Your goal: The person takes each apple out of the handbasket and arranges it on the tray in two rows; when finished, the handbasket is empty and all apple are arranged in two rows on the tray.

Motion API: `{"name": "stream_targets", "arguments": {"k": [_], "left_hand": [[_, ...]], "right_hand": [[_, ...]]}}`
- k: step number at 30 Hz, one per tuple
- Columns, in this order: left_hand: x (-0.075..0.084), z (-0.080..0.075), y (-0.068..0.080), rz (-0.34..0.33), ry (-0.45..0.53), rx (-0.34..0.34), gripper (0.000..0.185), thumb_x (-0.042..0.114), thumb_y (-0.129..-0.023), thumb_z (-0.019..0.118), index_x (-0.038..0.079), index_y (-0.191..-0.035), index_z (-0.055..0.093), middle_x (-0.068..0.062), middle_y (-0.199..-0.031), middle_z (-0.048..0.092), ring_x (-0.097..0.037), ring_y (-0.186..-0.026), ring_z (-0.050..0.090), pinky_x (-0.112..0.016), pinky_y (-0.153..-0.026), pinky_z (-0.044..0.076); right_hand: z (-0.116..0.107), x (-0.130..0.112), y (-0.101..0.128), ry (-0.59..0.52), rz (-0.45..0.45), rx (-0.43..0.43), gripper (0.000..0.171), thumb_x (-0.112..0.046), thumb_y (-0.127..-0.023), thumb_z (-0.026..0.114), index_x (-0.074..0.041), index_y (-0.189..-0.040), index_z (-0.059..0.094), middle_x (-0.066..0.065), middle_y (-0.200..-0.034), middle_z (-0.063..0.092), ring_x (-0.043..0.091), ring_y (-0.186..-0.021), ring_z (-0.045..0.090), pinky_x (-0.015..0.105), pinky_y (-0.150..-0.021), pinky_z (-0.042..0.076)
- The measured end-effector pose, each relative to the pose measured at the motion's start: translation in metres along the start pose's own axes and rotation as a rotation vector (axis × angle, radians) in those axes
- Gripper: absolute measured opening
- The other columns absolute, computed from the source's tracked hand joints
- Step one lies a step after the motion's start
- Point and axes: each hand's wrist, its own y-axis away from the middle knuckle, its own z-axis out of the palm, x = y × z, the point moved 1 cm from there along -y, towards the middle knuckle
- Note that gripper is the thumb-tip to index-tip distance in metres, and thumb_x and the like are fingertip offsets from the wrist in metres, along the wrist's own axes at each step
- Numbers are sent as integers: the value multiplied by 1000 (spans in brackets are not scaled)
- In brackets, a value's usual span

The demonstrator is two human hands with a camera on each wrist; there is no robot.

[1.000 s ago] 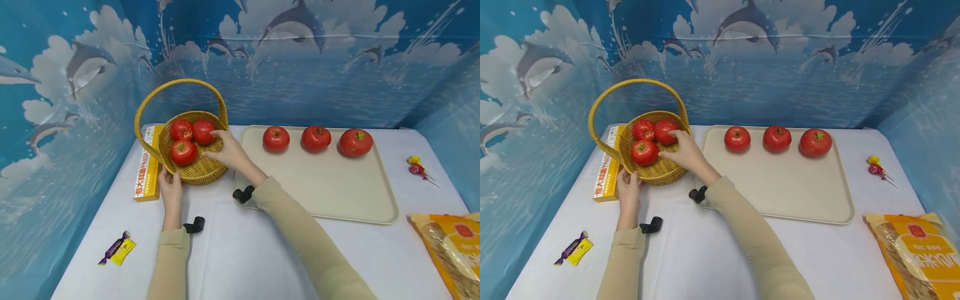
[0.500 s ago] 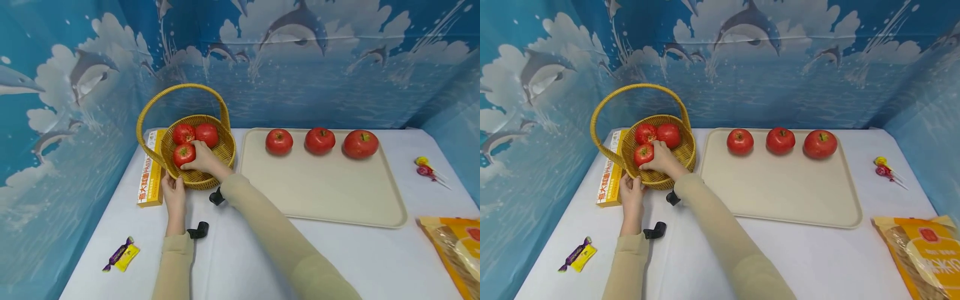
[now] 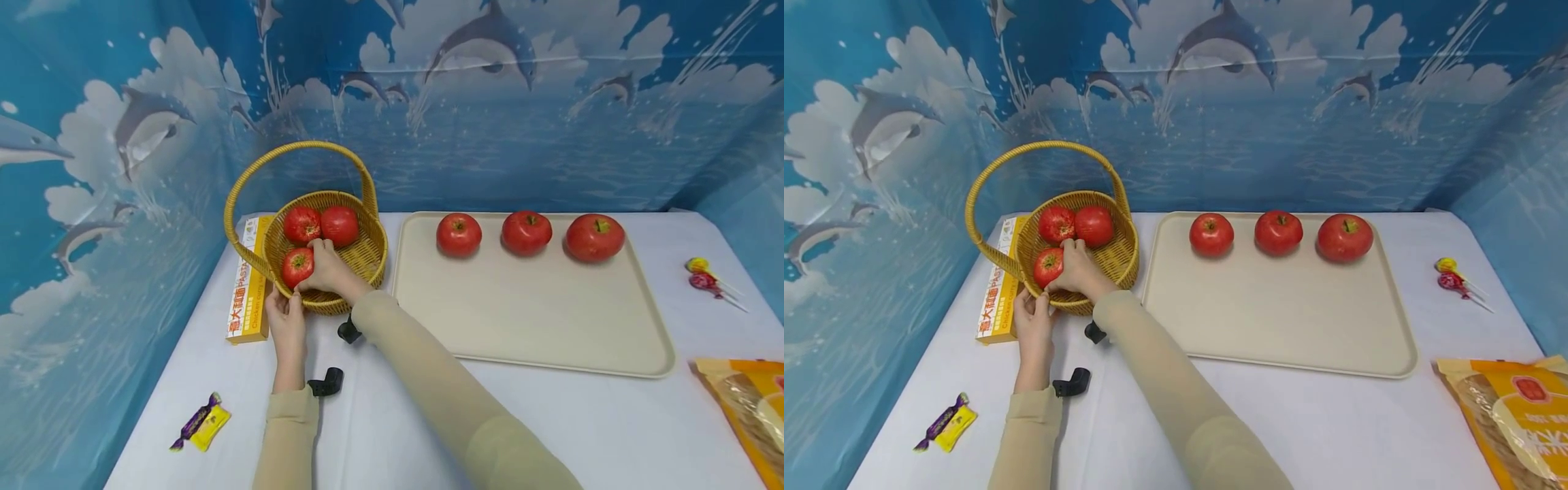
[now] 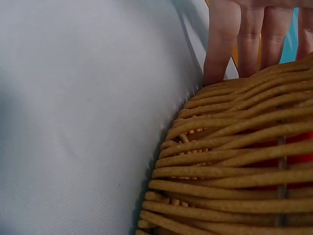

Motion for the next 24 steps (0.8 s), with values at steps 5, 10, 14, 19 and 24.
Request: {"name": "stream_targets", "arguments": {"k": [5, 10, 14, 19, 24], "left_hand": [[-1, 0, -1, -3, 4, 4, 56, 13, -99, 45, 2, -150, 26, -18, -152, 36, -25, -135, 42, -39, -114, 39], [-1, 0, -3, -2, -2, -3, 56, 12, -99, 44, 2, -150, 25, -19, -151, 36, -27, -135, 41, -40, -114, 39], [0, 0, -2, 5, -13, -12, 56, 13, -100, 44, 2, -150, 25, -17, -153, 34, -25, -138, 39, -38, -115, 38], [1, -1, -2, 10, -2, -27, 56, 13, -100, 44, 2, -151, 23, -17, -154, 32, -24, -139, 37, -35, -115, 38], [2, 0, -1, 12, 7, -31, 56, 13, -100, 44, 1, -150, 24, -18, -154, 31, -25, -141, 36, -35, -117, 36]], "right_hand": [[-2, 0, 0, 3, -37, -12, 85, -25, -74, 86, -3, -138, 35, 15, -138, 50, 24, -128, 51, 34, -109, 45], [-13, 1, 4, -28, -60, 25, 87, -28, -73, 87, -4, -139, 35, 15, -138, 50, 26, -128, 52, 37, -107, 46], [-41, -1, 17, -76, -90, 65, 88, -32, -71, 87, -7, -139, 37, 12, -137, 51, 25, -125, 53, 39, -104, 49], [-89, 2, 50, -123, -120, 89, 88, -35, -72, 85, -12, -141, 36, 9, -136, 50, 24, -120, 55, 41, -96, 54], [-129, 25, 89, -170, -84, 110, 88, -36, -73, 84, -16, -142, 34, 8, -135, 51, 24, -118, 55, 43, -92, 56]]}}
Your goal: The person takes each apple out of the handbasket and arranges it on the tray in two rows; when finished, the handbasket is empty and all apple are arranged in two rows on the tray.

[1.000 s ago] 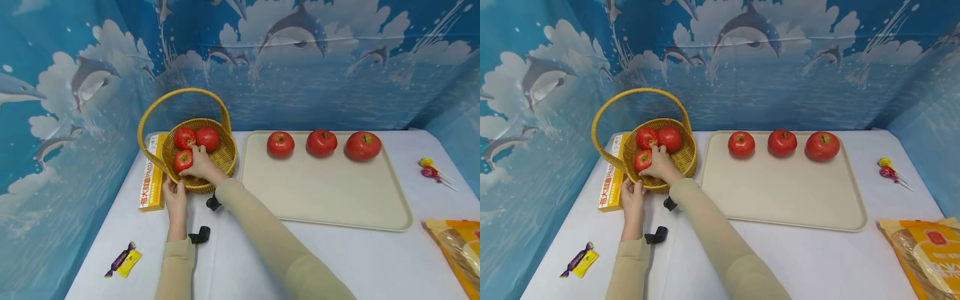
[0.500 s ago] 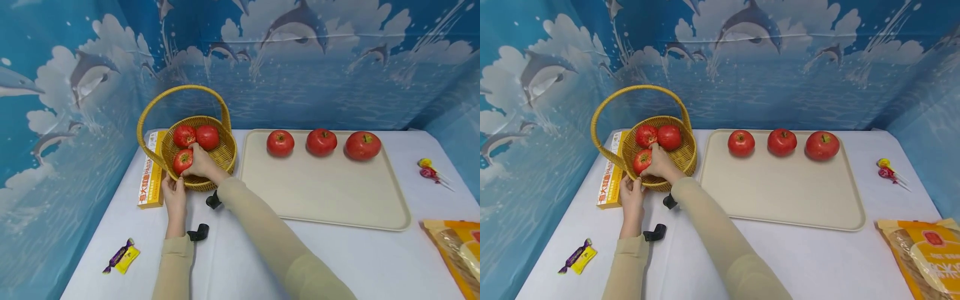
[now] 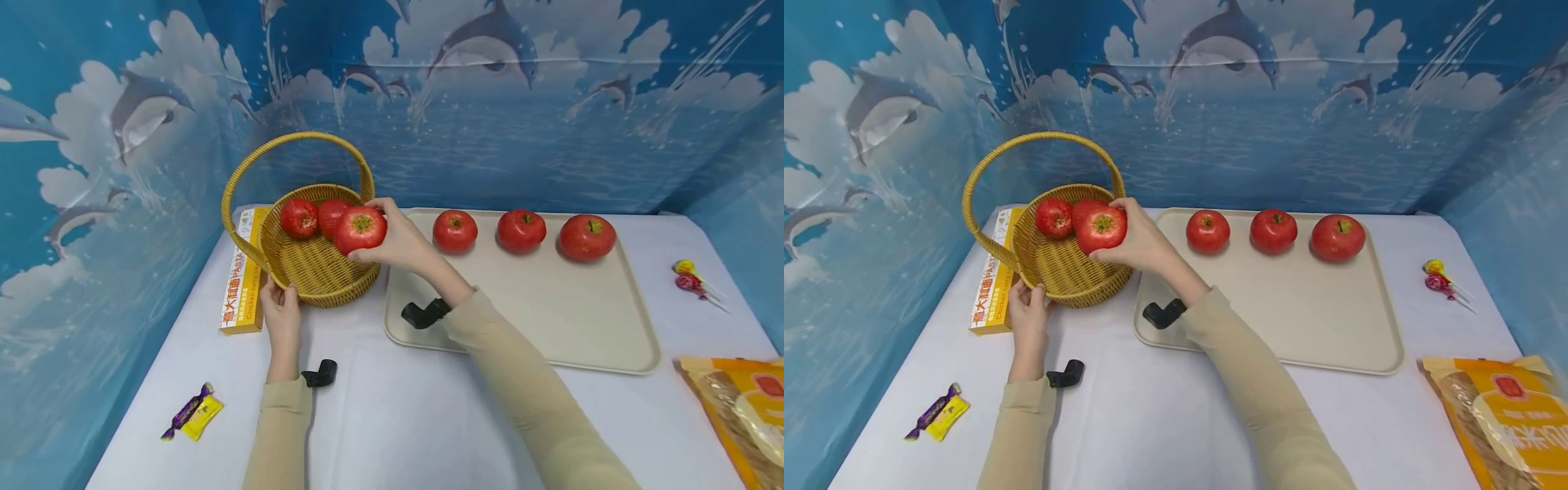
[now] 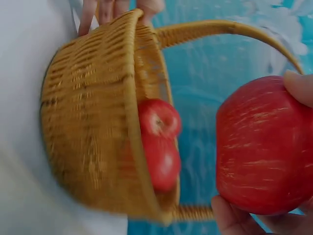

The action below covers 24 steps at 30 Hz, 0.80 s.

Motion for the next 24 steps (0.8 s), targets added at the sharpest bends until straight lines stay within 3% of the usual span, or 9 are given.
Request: {"name": "stream_targets", "arguments": {"k": [5, 11, 18, 24], "left_hand": [[3, 0, -1, -6, -9, -2, 56, 12, -100, 44, 1, -151, 23, -17, -155, 31, -24, -140, 36, -34, -116, 36], [3, 1, 0, -35, -19, 3, 56, 14, -100, 46, 4, -151, 24, -16, -154, 32, -23, -140, 37, -33, -116, 36], [4, 3, 1, -50, -13, -16, 59, 13, -100, 44, 2, -152, 20, -18, -155, 30, -23, -141, 35, -32, -117, 35], [5, 2, 1, -39, -19, -7, 58, 12, -100, 43, 1, -152, 20, -19, -153, 32, -23, -139, 36, -33, -116, 35]], "right_hand": [[-30, 26, 32, 19, 56, 29, 89, -35, -72, 85, -15, -143, 35, 8, -139, 48, 26, -122, 52, 49, -93, 54], [-48, 66, 58, 106, 147, 22, 93, -33, -72, 86, -11, -145, 32, 14, -141, 47, 33, -126, 49, 54, -95, 53], [-55, 105, 76, 159, 205, 28, 90, -27, -72, 87, -6, -141, 34, 18, -138, 49, 36, -127, 48, 56, -97, 51], [-50, 118, 83, 131, 248, 1, 91, -28, -75, 85, -7, -145, 31, 19, -140, 48, 36, -126, 47, 52, -94, 53]]}}
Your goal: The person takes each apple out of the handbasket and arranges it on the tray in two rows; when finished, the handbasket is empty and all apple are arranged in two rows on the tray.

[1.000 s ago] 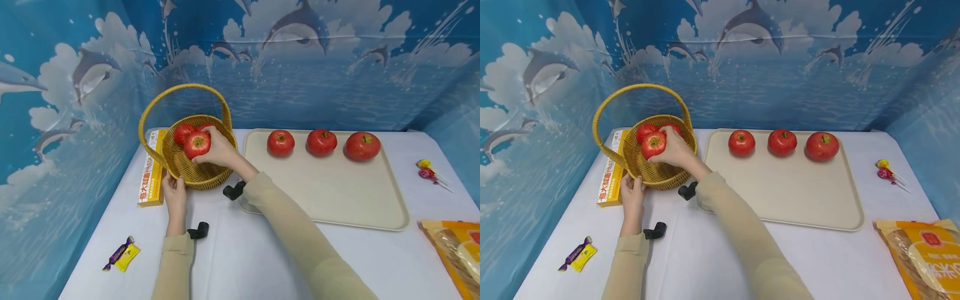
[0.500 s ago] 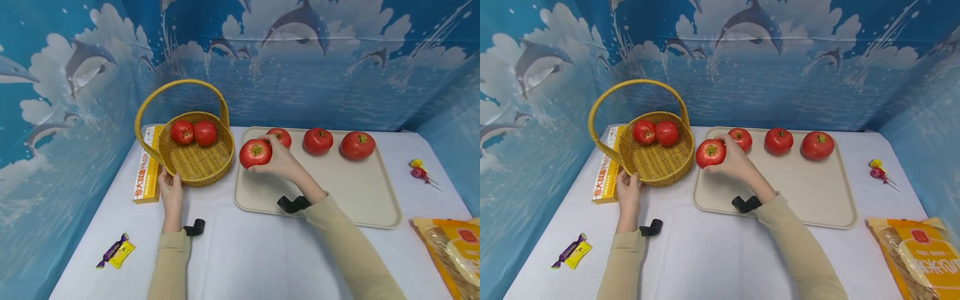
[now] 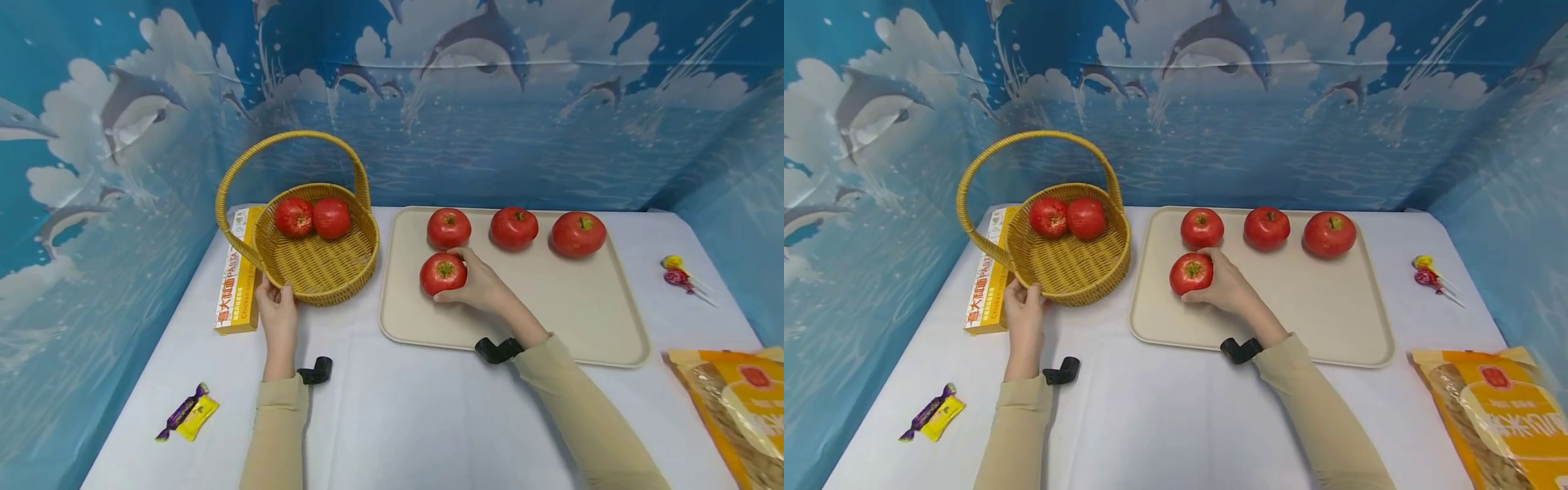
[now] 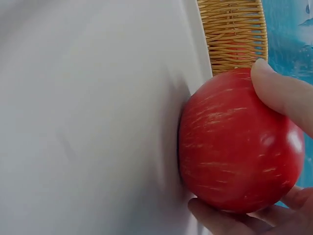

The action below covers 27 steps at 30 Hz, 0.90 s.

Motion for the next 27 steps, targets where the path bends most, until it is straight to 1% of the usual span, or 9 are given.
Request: {"name": "stream_targets", "arguments": {"k": [2, 5, 7, 10, 14, 17, 19, 22, 27], "left_hand": [[0, -1, -1, -3, -2, 3, 58, 12, -100, 43, 1, -152, 21, -19, -152, 33, -23, -139, 36, -33, -116, 36], [0, -2, 0, -7, -23, -3, 58, 14, -100, 43, 2, -152, 20, -19, -153, 32, -24, -140, 36, -34, -117, 35], [1, -3, 1, -6, -31, -5, 58, 15, -100, 44, 2, -152, 20, -18, -153, 32, -24, -140, 36, -34, -117, 35], [1, -4, 3, 0, -39, -6, 58, 16, -101, 44, 3, -152, 20, -18, -153, 32, -24, -141, 36, -35, -117, 35], [1, -6, 5, 16, -27, -11, 58, 14, -100, 44, 2, -152, 20, -19, -153, 32, -25, -140, 37, -35, -116, 37], [1, -8, 6, 15, -11, -13, 58, 12, -100, 43, 2, -152, 20, -19, -153, 33, -25, -139, 38, -35, -115, 38], [1, -9, 7, 13, -12, -9, 58, 12, -99, 43, 1, -152, 21, -19, -152, 34, -25, -139, 38, -35, -115, 38], [0, -11, 10, 8, -35, -6, 58, 12, -99, 45, 1, -151, 22, -19, -152, 35, -25, -139, 39, -36, -115, 38], [-2, -12, 13, -5, -52, -5, 57, 12, -98, 46, 2, -150, 24, -18, -152, 36, -24, -139, 39, -36, -115, 38]], "right_hand": [[2, 1, -1, -5, 15, -6, 92, -30, -75, 84, -9, -147, 30, 19, -141, 48, 36, -125, 47, 50, -91, 54], [4, 1, 0, -8, 24, -8, 94, -31, -76, 84, -9, -148, 29, 19, -142, 47, 36, -125, 47, 50, -90, 55], [3, 0, 0, -4, 15, -3, 95, -32, -76, 84, -8, -149, 28, 19, -143, 45, 36, -126, 46, 51, -92, 54], [1, -11, -1, 7, -36, 27, 94, -36, -77, 83, -6, -150, 30, 18, -147, 40, 36, -131, 42, 55, -99, 50], [-2, -43, -6, 23, -118, 82, 86, -39, -80, 80, -8, -148, 37, 15, -151, 38, 35, -136, 40, 57, -106, 43], [2, -73, -15, 17, -182, 90, 78, -39, -82, 78, -12, -146, 42, 11, -151, 40, 32, -137, 40, 56, -109, 41], [9, -92, -24, 20, -224, 81, 74, -40, -83, 77, -14, -145, 45, 8, -152, 41, 29, -139, 39, 54, -111, 39], [24, -114, -42, 37, -271, 57, 70, -41, -84, 76, -15, -143, 48, 7, -150, 43, 28, -136, 42, 50, -109, 42], [50, -137, -75, 35, -292, 24, 67, -41, -86, 74, -13, -142, 49, 9, -148, 45, 30, -133, 45, 46, -107, 45]]}}
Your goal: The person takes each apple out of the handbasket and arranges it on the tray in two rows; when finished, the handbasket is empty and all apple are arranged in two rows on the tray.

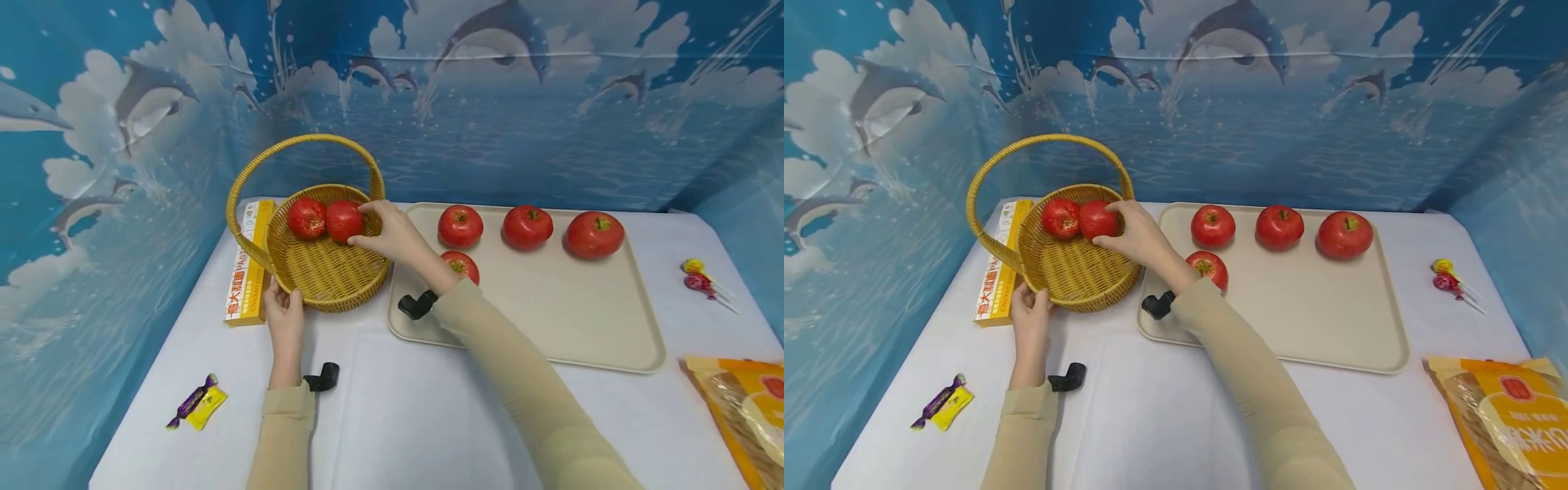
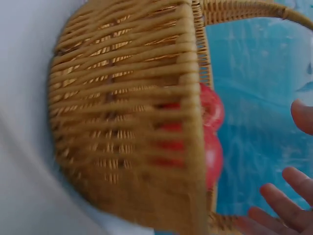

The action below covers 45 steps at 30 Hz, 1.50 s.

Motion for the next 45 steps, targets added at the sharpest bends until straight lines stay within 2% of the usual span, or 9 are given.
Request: {"name": "stream_targets", "arguments": {"k": [6, 9, 14, 18, 21, 26, 36, 38, 45], "left_hand": [[-2, 1, 1, 7, -13, 11, 57, 13, -97, 46, 2, -149, 26, -18, -151, 37, -25, -139, 39, -36, -115, 37], [-4, 1, 3, 9, -7, 6, 58, 12, -97, 46, 0, -150, 25, -20, -151, 38, -26, -139, 39, -38, -116, 36], [-4, -1, 4, 19, -8, 13, 59, 11, -97, 46, 0, -150, 25, -19, -151, 38, -26, -140, 39, -38, -117, 35], [-2, -2, 2, 34, -3, 17, 58, 11, -96, 45, 0, -150, 25, -19, -152, 37, -25, -140, 38, -37, -117, 34], [0, -3, 1, 36, -3, 16, 58, 11, -96, 45, 0, -150, 25, -19, -152, 37, -25, -140, 38, -37, -117, 34], [0, -4, 2, 32, 5, 12, 58, 11, -96, 45, 0, -150, 26, -19, -153, 36, -25, -140, 37, -37, -118, 34], [-8, 0, 11, 2, 5, 2, 59, 11, -96, 45, 1, -150, 26, -19, -153, 35, -27, -141, 36, -39, -117, 35], [-9, 0, 12, 6, 8, 6, 59, 11, -95, 45, 0, -150, 25, -20, -152, 36, -27, -140, 37, -40, -117, 35], [-5, 2, 8, 28, 18, 23, 59, 12, -96, 46, 1, -149, 26, -19, -151, 36, -27, -140, 37, -39, -117, 35]], "right_hand": [[25, -2, -37, -12, 29, -1, 70, -36, -86, 75, -10, -143, 45, 10, -147, 45, 28, -128, 50, 44, -103, 49], [34, 0, -51, 24, 34, -32, 75, -34, -86, 75, -11, -148, 40, 11, -153, 39, 28, -134, 46, 44, -106, 47], [41, 2, -62, 91, 54, -155, 89, -36, -87, 74, -20, -158, 22, 6, -166, 12, 29, -151, 20, 50, -116, 34], [41, -1, -63, 129, 73, -241, 95, -38, -88, 72, -22, -160, 12, 6, -167, -3, 34, -153, 2, 55, -120, 24], [33, -14, -64, 150, 70, -245, 93, -40, -89, 70, -16, -159, 13, 11, -167, 1, 33, -153, 5, 53, -121, 23], [21, -32, -74, 149, 50, -208, 85, -39, -89, 69, -10, -156, 25, 14, -164, 19, 30, -151, 16, 47, -121, 27], [45, -6, -79, 90, 174, -188, 79, -31, -86, 75, -9, -151, 37, 15, -153, 37, 32, -137, 41, 44, -109, 43], [49, -3, -78, 94, 205, -214, 79, -30, -84, 76, -9, -150, 37, 16, -151, 37, 32, -134, 42, 44, -106, 45], [46, -2, -78, 125, 300, -425, 97, -37, -81, 78, -10, -155, 23, 15, -154, 35, 30, -140, 38, 43, -113, 39]]}}
